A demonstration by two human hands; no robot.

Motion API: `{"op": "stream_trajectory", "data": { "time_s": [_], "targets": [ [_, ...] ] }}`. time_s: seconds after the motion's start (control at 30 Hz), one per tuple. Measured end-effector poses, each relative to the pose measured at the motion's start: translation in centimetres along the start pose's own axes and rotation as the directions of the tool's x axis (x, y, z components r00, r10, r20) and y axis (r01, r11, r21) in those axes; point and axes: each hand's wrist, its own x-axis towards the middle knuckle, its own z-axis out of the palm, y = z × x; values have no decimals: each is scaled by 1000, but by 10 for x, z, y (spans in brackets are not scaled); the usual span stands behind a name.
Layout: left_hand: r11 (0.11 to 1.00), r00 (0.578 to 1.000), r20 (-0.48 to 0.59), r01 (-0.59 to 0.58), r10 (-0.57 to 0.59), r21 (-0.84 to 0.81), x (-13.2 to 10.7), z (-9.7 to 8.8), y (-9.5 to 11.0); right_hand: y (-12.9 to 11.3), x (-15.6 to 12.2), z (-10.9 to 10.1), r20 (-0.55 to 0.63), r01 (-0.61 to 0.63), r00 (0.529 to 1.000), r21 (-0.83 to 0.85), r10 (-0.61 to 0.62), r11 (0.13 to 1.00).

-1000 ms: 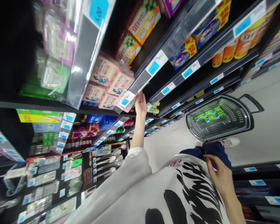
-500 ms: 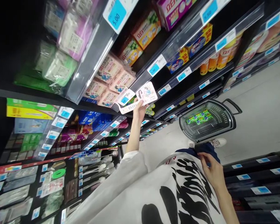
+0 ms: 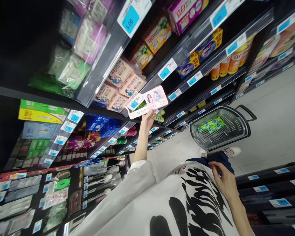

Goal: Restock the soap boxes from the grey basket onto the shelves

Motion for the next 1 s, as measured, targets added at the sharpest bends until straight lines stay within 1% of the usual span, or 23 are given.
{"op": "stream_trajectory", "data": {
  "time_s": [0.2,0.3,0.37,0.43,0.53,0.6,0.7,0.77,0.87,0.93,1.0],
  "targets": [
    [995,988,-152,-14,-1,-99,1,31,12,13,-3,5,8,-67,998,12,67,998],
    [989,986,-168,-45,20,-144,6,41,17,19,-5,6,32,-115,993,12,115,993],
    [988,985,-172,-32,5,-153,11,43,20,22,-6,5,37,-137,990,14,136,991],
    [991,982,-188,7,-32,-132,16,42,22,23,-7,4,26,-149,989,20,148,989],
    [993,974,-214,49,-70,-103,23,36,23,24,-8,2,2,-158,987,26,158,987],
    [995,976,-207,49,-67,-92,24,32,21,27,-8,1,-7,-162,987,25,162,986],
    [997,985,-155,68,-71,-23,20,26,16,34,-8,2,-13,-172,985,20,173,985],
    [990,990,-66,125,-121,64,15,23,10,38,-7,4,-6,-188,982,9,188,982],
    [963,974,83,191,-209,193,7,18,-3,38,-5,6,18,-206,978,-4,206,979],
    [945,958,143,206,-248,256,1,13,-19,34,-3,8,39,-199,979,-12,200,980],
    [915,938,174,230,-298,331,-8,8,-46,32,-1,9,61,-193,979,-30,194,981]
  ]
}}
